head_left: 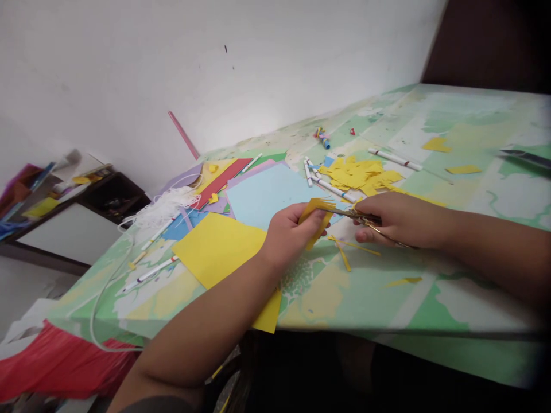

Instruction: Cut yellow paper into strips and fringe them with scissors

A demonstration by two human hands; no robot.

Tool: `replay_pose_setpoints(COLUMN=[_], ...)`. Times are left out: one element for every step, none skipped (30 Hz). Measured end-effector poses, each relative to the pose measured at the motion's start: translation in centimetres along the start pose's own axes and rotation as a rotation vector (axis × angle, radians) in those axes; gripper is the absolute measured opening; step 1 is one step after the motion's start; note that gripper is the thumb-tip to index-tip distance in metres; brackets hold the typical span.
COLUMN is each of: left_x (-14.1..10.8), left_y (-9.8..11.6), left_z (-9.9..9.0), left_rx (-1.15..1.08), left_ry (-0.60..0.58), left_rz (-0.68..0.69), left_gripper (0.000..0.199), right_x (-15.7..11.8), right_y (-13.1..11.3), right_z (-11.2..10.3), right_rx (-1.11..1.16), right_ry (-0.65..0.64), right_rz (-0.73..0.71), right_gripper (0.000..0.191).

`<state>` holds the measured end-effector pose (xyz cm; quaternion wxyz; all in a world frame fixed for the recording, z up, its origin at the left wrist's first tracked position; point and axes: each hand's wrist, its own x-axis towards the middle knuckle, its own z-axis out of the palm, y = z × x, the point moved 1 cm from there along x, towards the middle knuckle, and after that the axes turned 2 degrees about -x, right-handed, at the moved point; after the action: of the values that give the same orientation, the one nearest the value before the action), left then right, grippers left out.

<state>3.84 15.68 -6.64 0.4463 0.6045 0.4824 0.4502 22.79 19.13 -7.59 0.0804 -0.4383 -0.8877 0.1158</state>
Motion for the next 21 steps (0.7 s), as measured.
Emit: replay_pose_setpoints(left_x=[0.0,0.0,0.0,0.01,0.03,0.05,0.07,0.09,0.11,0.12,0.12,0.12,0.12,0.12,0.12,0.12,0.12,0.11,0.1,0.08,0.07], left_y=[0.01,0.0,0.0,-0.02,-0.03,-0.05,-0.07,-0.09,-0.11,-0.11,-0.12,-0.12,-0.12,-0.13,-0.14,-0.15,-0.15,-0.15,-0.15,-0.14,-0.12], left_z=[0.01,0.02,0.02,0.01,0.0,-0.02,-0.04,-0.07,-0.09,-0.1,-0.12,-0.13,-0.13,-0.13,-0.13,-0.12,-0.11,-0.1,-0.09,-0.08,-0.08], left_rx=[-0.002,-0.004,-0.006,-0.007,-0.008,-0.01,-0.012,-0.012,-0.01,-0.005,-0.001,0.004,0.007,0.01,0.009,0.005,0.001,-0.005,-0.009,-0.012,-0.012], left_ry=[0.001,0.001,0.001,0.0,0.0,-0.002,-0.001,0.0,0.002,0.005,0.008,0.01,0.013,0.015,0.017,0.018,0.019,0.019,0.02,0.021,0.023], left_rz=[-0.002,-0.004,-0.005,-0.005,-0.003,-0.002,-0.001,-0.003,-0.005,-0.009,-0.011,-0.011,-0.01,-0.009,-0.008,-0.008,-0.007,-0.007,-0.007,-0.009,-0.011], left_gripper=[0.023,0.023,0.023,0.022,0.022,0.022,0.022,0.021,0.021,0.021,0.022,0.022,0.022,0.022,0.021,0.021,0.021,0.021,0.02,0.02,0.021], right_x=[0.0,-0.01,-0.01,-0.02,-0.03,-0.03,-0.02,-0.01,0.0,0.02,0.04,0.06,0.07,0.08,0.08,0.08,0.08,0.08,0.08,0.08,0.09], right_y=[0.02,0.05,0.06,0.07,0.07,0.05,0.02,-0.01,-0.05,-0.08,-0.1,-0.11,-0.11,-0.1,-0.08,-0.06,-0.04,-0.03,-0.02,-0.01,0.0], right_z=[0.02,0.05,0.07,0.09,0.1,0.1,0.09,0.07,0.04,0.02,0.0,-0.02,-0.03,-0.04,-0.05,-0.06,-0.08,-0.1,-0.12,-0.15,-0.17], right_rx=[-0.003,-0.008,-0.014,-0.02,-0.023,-0.025,-0.024,-0.02,-0.014,-0.008,-0.003,-0.001,-0.001,-0.004,-0.008,-0.011,-0.012,-0.013,-0.013,-0.015,-0.019], right_ry=[-0.003,-0.002,0.0,0.003,0.006,0.009,0.01,0.011,0.013,0.014,0.014,0.013,0.011,0.008,0.006,0.004,0.003,-0.001,-0.005,-0.011,-0.016], right_rz=[-0.002,-0.003,-0.005,-0.008,-0.012,-0.013,-0.013,-0.011,-0.006,0.0,0.007,0.014,0.021,0.027,0.034,0.038,0.042,0.046,0.049,0.051,0.052], right_gripper=[0.047,0.047,0.047,0.048,0.048,0.049,0.049,0.049,0.049,0.049,0.049,0.049,0.049,0.049,0.048,0.048,0.048,0.048,0.048,0.048,0.049])
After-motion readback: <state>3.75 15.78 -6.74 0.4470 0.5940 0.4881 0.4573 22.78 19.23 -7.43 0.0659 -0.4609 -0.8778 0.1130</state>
